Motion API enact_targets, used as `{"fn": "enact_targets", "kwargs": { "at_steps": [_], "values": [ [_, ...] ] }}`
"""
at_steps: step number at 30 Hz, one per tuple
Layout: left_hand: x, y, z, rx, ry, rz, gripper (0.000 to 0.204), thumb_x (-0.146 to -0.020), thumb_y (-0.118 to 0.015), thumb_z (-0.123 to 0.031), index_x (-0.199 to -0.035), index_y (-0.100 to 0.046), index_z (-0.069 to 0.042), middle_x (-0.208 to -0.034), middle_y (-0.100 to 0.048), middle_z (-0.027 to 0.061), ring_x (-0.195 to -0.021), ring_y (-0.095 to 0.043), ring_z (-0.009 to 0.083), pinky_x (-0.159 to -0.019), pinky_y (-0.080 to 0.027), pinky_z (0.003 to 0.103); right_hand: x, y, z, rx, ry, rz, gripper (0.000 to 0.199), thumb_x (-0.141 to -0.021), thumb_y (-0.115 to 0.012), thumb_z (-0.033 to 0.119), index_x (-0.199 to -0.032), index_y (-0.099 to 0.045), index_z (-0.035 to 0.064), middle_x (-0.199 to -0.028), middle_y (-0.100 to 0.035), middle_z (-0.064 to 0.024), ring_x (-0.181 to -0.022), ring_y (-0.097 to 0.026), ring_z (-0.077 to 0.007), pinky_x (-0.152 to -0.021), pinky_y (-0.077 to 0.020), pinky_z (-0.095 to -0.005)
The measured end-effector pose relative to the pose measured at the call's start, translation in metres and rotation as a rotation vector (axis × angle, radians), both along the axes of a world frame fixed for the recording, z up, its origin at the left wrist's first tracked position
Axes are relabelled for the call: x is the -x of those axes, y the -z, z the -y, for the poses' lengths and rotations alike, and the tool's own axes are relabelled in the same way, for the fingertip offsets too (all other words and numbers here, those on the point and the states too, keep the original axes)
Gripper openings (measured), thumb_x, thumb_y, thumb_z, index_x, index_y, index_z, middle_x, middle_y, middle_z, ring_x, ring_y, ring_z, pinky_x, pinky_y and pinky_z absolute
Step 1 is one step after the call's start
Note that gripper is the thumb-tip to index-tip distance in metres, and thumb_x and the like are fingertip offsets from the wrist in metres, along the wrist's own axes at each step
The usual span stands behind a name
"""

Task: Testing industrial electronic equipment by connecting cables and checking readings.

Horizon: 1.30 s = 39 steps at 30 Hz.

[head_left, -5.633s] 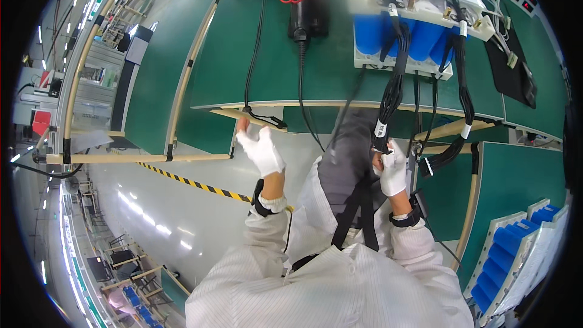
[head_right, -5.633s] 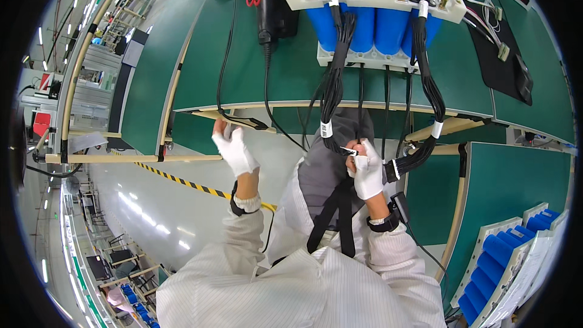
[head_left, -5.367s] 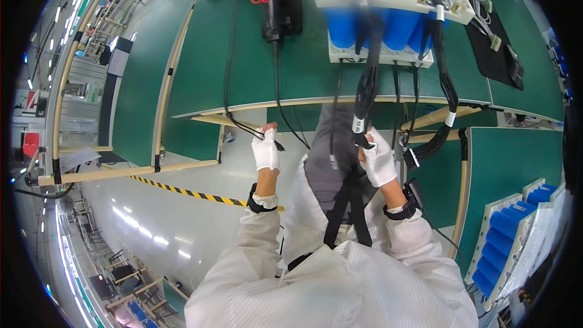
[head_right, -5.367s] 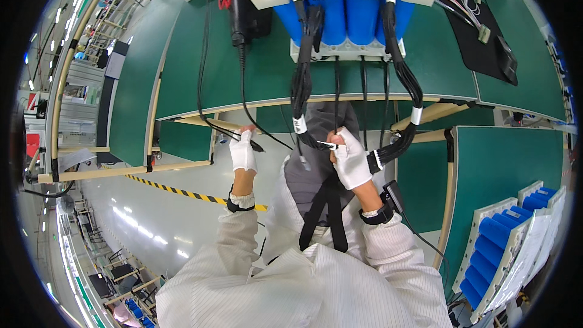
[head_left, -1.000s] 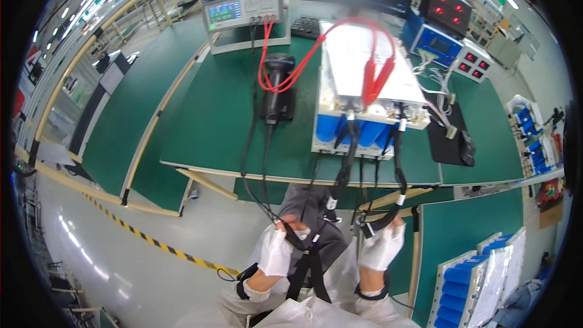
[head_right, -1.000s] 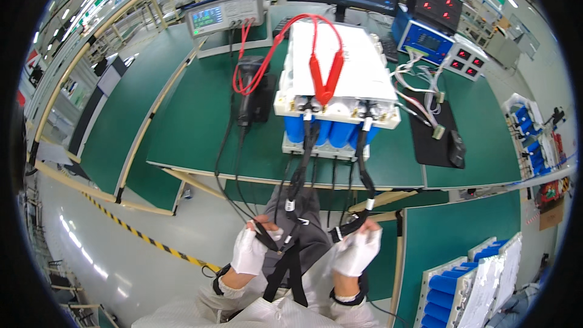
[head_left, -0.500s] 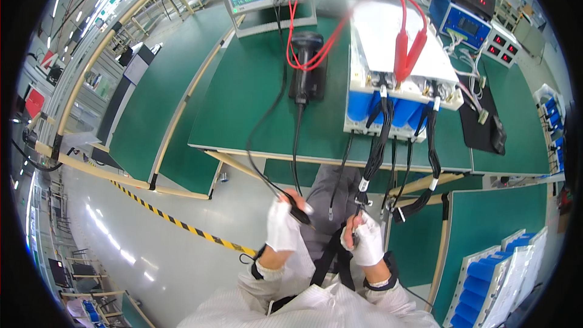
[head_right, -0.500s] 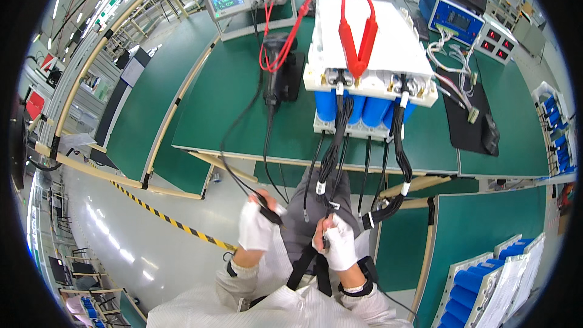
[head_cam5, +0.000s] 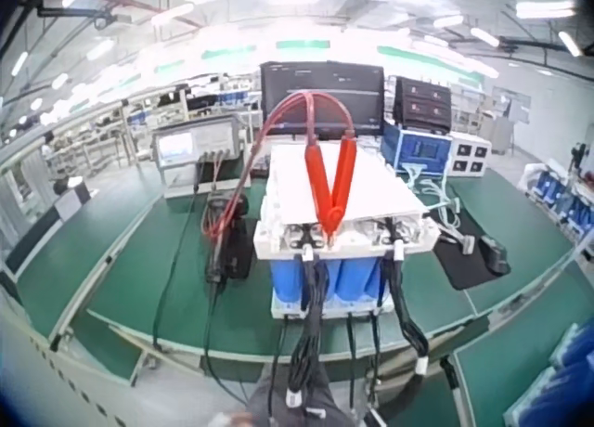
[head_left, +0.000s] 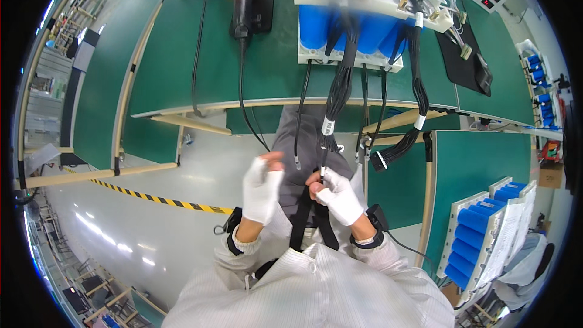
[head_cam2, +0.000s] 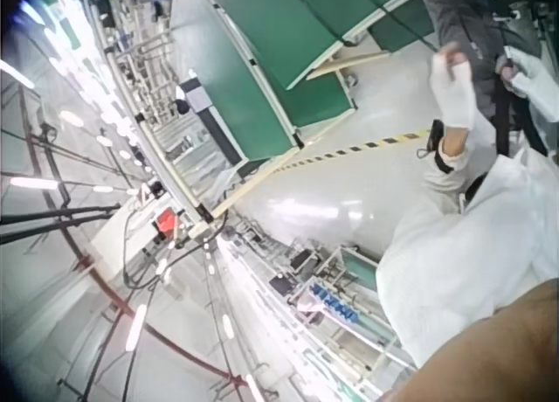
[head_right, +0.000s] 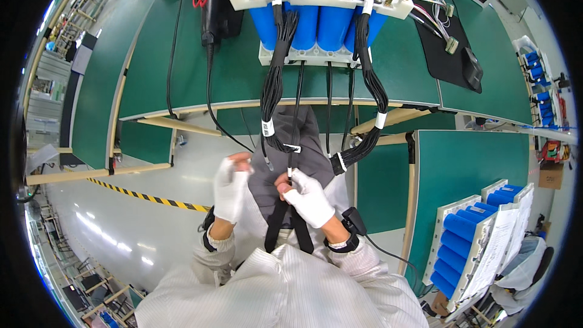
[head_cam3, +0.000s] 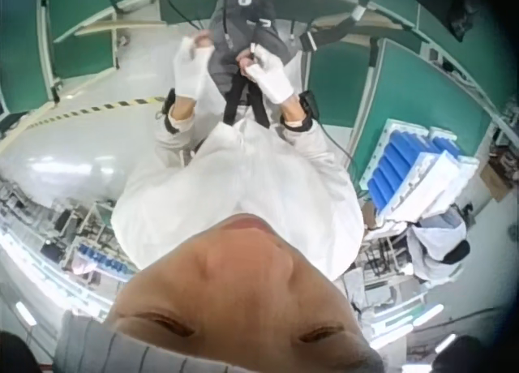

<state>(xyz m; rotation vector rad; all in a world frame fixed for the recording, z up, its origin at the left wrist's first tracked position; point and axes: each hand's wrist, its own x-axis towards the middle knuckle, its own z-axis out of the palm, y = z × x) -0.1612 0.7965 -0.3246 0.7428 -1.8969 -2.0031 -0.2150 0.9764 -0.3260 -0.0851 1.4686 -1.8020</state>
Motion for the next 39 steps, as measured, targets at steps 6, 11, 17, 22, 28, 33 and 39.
{"fn": "enact_targets", "kwargs": {
  "at_steps": [6,11,17,22,28,33,39],
  "values": [
    [0.032,-0.020,-0.033,0.517,0.555,0.057,0.016,-0.086,-0.063,-0.016,-0.094,-0.065,-0.003,-0.069,-0.063,0.0068,-0.061,-0.060,0.0122,-0.055,-0.046,0.027,-0.013,0.010,-0.006,-0.291,-0.135,-0.419,0.029,-0.078,-0.062,0.006,-0.107,-0.057,0.0020,-0.081,-0.060,-0.0122,-0.074,-0.061,-0.0271,-0.070,-0.0479,-0.0345],
    [0.037,-0.025,-0.036,-0.083,0.386,0.264,0.018,-0.089,-0.063,-0.016,-0.088,-0.061,0.001,-0.067,-0.060,0.0021,-0.060,-0.057,0.0066,-0.050,-0.043,0.024,-0.021,0.024,-0.020,-0.206,-0.064,-0.340,0.035,-0.083,-0.044,-0.010,-0.117,-0.049,-0.0002,-0.099,-0.058,-0.0110,-0.085,-0.059,-0.0196,-0.077,-0.0472,-0.0284],
    [0.035,-0.016,-0.040,-0.188,0.331,0.254,0.014,-0.089,-0.063,-0.013,-0.089,-0.060,0.002,-0.070,-0.059,0.0016,-0.065,-0.060,0.0073,-0.052,-0.045,0.022,-0.017,0.006,-0.011,-0.090,-0.037,-0.216,0.059,-0.086,-0.040,-0.014,-0.140,-0.029,0.0057,-0.119,-0.052,-0.0129,-0.096,-0.057,-0.0142,-0.080,-0.0467,-0.0249],
    [0.034,-0.010,-0.042,-0.046,0.368,0.171,0.011,-0.089,-0.063,-0.009,-0.090,-0.061,0.002,-0.075,-0.065,0.0050,-0.067,-0.061,0.0082,-0.056,-0.049,0.022,-0.009,0.001,-0.004,-0.128,-0.044,-0.313,0.075,-0.082,-0.046,-0.017,-0.146,-0.016,0.0086,-0.127,-0.047,-0.0146,-0.106,-0.054,-0.0166,-0.083,-0.0447,-0.0249],
    [0.037,-0.026,-0.043,-0.061,0.346,0.206,0.017,-0.087,-0.066,-0.015,-0.085,-0.060,0.002,-0.068,-0.064,0.0047,-0.062,-0.059,0.0076,-0.053,-0.045,0.023,-0.005,-0.006,-0.002,-0.110,-0.016,-0.275,0.082,-0.077,-0.044,-0.022,-0.147,-0.014,0.0093,-0.134,-0.039,-0.0116,-0.120,-0.045,-0.0184,-0.095,-0.0393,-0.0273],
    [0.042,-0.033,-0.037,0.051,0.406,0.301,0.018,-0.087,-0.065,-0.016,-0.085,-0.059,0.002,-0.064,-0.060,0.0033,-0.057,-0.053,0.0073,-0.051,-0.042,0.025,-0.003,-0.001,0.000,-0.160,0.091,-0.311,0.069,-0.083,-0.049,-0.016,-0.142,-0.020,0.0049,-0.117,-0.054,-0.0143,-0.099,-0.060,-0.0170,-0.084,-0.0464,-0.0255],
    [0.043,-0.026,-0.034,-0.241,0.258,0.230,0.013,-0.088,-0.062,-0.009,-0.086,-0.054,0.001,-0.069,-0.058,0.0021,-0.059,-0.052,0.0075,-0.053,-0.040,0.022,-0.005,-0.003,-0.003,-0.094,0.188,-0.105,0.045,-0.086,-0.063,-0.002,-0.126,-0.042,-0.0019,-0.097,-0.062,-0.0106,-0.082,-0.063,-0.0148,-0.073,-0.0497,-0.0246]
  ]
}}
